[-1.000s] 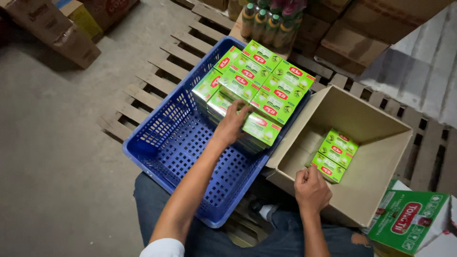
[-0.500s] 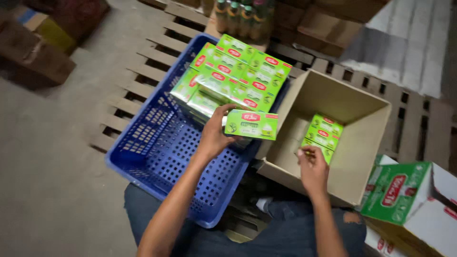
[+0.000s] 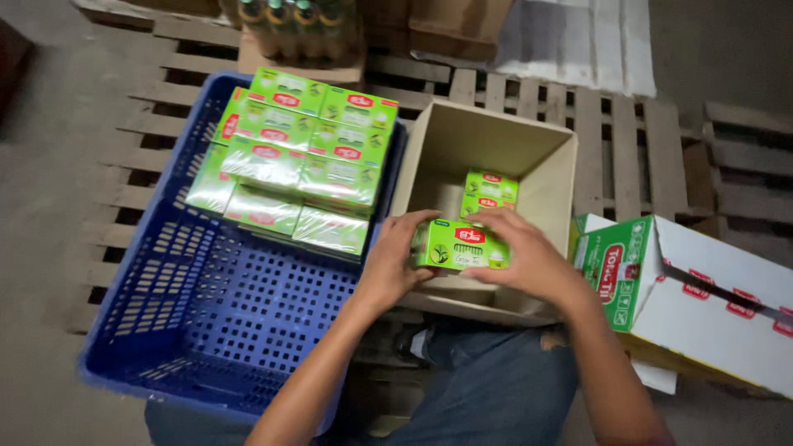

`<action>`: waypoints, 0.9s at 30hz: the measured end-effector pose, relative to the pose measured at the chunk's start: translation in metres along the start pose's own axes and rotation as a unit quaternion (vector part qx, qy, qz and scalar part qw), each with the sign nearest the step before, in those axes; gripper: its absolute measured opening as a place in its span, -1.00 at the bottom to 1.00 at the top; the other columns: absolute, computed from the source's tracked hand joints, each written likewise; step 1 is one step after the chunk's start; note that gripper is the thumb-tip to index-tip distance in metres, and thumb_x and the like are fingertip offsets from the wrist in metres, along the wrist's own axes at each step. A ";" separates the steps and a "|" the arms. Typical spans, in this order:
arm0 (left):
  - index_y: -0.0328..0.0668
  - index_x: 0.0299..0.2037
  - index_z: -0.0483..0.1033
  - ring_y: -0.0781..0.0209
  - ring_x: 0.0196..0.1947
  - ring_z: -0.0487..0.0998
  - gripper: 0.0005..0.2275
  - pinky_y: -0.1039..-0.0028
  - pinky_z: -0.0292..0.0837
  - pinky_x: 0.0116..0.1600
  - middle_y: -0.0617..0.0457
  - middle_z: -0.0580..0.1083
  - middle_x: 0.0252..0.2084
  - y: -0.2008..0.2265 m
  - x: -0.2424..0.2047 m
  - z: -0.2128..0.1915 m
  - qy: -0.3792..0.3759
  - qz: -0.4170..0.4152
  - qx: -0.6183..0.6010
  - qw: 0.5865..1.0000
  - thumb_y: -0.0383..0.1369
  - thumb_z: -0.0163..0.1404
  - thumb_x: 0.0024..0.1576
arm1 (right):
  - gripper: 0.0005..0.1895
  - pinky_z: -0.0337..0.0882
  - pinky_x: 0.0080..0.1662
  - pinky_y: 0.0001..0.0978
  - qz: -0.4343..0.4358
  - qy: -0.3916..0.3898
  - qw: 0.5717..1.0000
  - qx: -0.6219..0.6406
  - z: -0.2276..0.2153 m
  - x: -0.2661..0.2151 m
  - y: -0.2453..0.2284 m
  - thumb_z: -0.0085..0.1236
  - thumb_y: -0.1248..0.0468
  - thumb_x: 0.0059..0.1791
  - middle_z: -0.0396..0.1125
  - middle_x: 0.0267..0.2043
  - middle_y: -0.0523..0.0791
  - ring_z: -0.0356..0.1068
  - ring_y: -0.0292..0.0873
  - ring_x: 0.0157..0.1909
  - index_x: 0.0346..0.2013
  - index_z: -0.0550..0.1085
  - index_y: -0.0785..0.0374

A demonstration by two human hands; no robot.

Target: The person transfers small green boxes from a blue plastic crate into a larger cardboard box. They pick up the boxes one by one and place them neatly inside the cardboard box.

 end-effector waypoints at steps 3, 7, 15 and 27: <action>0.14 0.52 0.30 -0.05 0.34 0.37 -0.03 0.14 0.42 0.44 0.13 0.46 0.38 -0.019 0.006 0.017 -0.028 -0.009 0.026 0.999 -0.52 0.48 -0.19 | 0.00 0.42 0.36 0.12 -0.014 -0.022 0.996 -0.087 0.028 0.007 0.043 0.65 0.05 -0.24 0.41 0.29 0.04 0.42 0.24 0.37 0.45 0.41 0.11; 0.11 0.51 0.31 -0.07 0.37 0.35 -0.08 0.10 0.39 0.46 0.12 0.46 0.38 -0.025 0.008 0.025 -0.057 -0.029 0.020 0.998 -0.48 0.47 -0.14 | 0.12 0.45 0.33 0.15 0.009 -0.079 0.991 -0.106 0.043 0.013 0.052 0.68 0.02 -0.24 0.36 0.25 0.08 0.39 0.26 0.34 0.53 0.32 0.15; -0.17 0.59 0.11 -0.33 0.33 0.44 -0.18 -0.03 0.51 0.38 -0.27 0.29 0.42 -0.007 0.007 0.025 0.028 0.049 -0.003 0.998 -0.50 0.32 0.12 | 0.10 0.50 0.26 0.25 0.086 -0.108 0.988 -0.065 0.070 0.045 0.158 0.67 0.21 -0.33 0.31 0.19 0.17 0.45 0.43 0.24 0.42 0.30 0.24; -0.16 0.48 0.32 -0.34 0.42 0.40 -0.46 -0.11 0.38 0.44 -0.19 0.32 0.38 -0.009 0.011 0.028 0.026 0.064 0.063 0.996 -0.37 0.19 0.29 | 0.19 0.61 0.10 0.30 0.203 -0.208 0.928 -0.233 0.174 0.071 0.325 0.79 0.33 -0.42 0.28 0.22 0.18 0.44 0.48 0.23 0.42 0.30 0.15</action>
Point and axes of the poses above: each hand's wrist, its own x-axis towards the middle knuckle, its own z-axis out of the palm, y = z × x, the point moved 3 cm from there along x, towards the middle knuckle
